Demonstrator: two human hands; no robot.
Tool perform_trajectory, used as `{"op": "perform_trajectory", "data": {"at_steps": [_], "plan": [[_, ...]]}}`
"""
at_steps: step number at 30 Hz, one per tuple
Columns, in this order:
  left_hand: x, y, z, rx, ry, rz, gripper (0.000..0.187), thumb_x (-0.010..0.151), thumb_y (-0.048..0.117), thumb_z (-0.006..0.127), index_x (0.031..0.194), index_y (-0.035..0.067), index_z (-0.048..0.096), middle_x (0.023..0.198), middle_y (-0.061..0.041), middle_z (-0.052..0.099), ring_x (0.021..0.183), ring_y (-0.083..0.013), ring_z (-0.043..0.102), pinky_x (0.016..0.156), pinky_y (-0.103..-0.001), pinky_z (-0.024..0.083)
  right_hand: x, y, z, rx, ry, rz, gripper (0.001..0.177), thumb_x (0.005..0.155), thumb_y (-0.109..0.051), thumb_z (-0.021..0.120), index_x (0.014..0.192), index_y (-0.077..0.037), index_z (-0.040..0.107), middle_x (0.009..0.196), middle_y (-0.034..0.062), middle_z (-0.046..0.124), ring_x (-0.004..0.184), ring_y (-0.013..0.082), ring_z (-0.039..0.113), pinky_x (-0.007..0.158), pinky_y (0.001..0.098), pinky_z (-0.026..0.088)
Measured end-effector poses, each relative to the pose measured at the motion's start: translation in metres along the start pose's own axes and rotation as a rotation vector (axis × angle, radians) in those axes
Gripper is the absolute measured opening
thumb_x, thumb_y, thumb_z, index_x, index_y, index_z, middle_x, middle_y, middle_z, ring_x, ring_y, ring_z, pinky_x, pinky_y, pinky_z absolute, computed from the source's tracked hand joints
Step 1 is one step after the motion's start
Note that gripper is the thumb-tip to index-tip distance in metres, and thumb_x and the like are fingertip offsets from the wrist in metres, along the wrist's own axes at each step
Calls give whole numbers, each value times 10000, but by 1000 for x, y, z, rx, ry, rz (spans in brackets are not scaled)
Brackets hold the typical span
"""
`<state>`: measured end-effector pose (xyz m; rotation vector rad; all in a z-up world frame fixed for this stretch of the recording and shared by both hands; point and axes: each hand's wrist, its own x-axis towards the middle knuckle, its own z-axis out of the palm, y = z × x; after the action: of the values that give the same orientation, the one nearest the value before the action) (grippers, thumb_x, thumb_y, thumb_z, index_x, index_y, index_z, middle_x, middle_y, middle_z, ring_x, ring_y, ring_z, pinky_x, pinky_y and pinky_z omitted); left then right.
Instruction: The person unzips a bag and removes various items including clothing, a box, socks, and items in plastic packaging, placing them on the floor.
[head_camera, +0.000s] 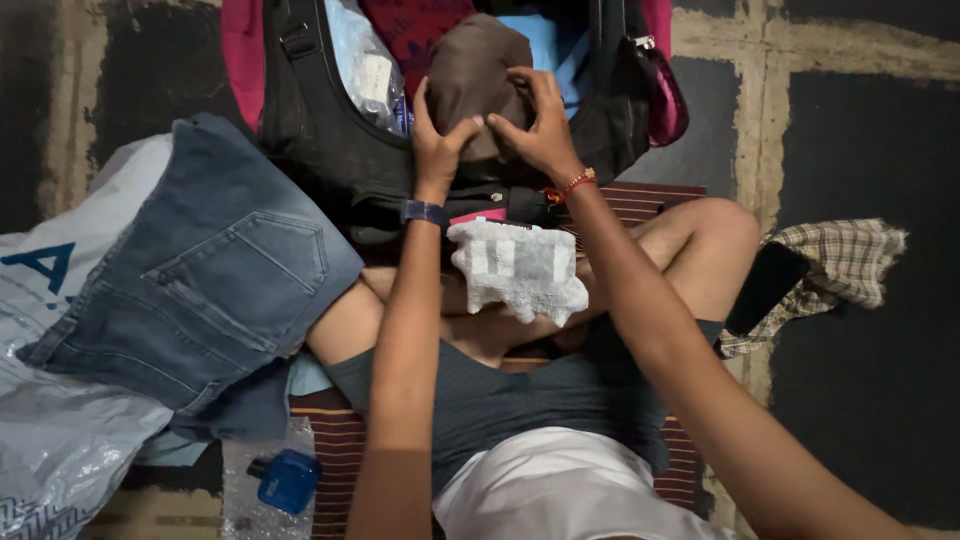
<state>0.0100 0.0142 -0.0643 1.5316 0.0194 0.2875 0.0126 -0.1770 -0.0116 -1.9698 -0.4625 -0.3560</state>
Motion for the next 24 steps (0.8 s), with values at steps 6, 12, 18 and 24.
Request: {"op": "perform_trajectory", "data": {"at_steps": [6, 12, 18, 24], "plan": [[5, 38, -1, 2, -21, -167, 863, 714, 403, 905, 1320, -108, 564, 1274, -223, 681, 1161, -285, 677, 1018, -354, 513, -4, 7, -2, -101, -79, -38, 565, 769, -154, 893, 1232, -42, 591, 1281, 117, 574, 1272, 307, 525, 1134, 413, 449], [6, 49, 4, 58, 37, -192, 718, 628, 312, 926, 1125, -126, 649, 1137, -219, 722, 1018, -282, 717, 914, -351, 558, -4, 14, -4, 112, -143, 16, 556, 727, -100, 791, 1232, -27, 570, 1406, 143, 546, 1375, 316, 506, 1196, 401, 432], [6, 32, 3, 268, 158, -271, 648, 691, 295, 892, 1076, -161, 640, 1096, -231, 707, 1018, -289, 688, 928, -385, 538, -8, 19, 1, 184, -148, 75, 542, 786, -91, 790, 1291, -50, 597, 1544, 120, 532, 1447, 281, 530, 1247, 397, 447], [13, 0, -4, -355, 262, -320, 252, 768, 214, 712, 849, -24, 724, 902, -92, 746, 893, -201, 680, 883, -311, 499, 2, 18, 3, 85, -46, 22, 978, 784, -160, 985, 1523, -55, 353, 1510, 162, 426, 1413, 318, 442, 1190, 415, 393]]}}
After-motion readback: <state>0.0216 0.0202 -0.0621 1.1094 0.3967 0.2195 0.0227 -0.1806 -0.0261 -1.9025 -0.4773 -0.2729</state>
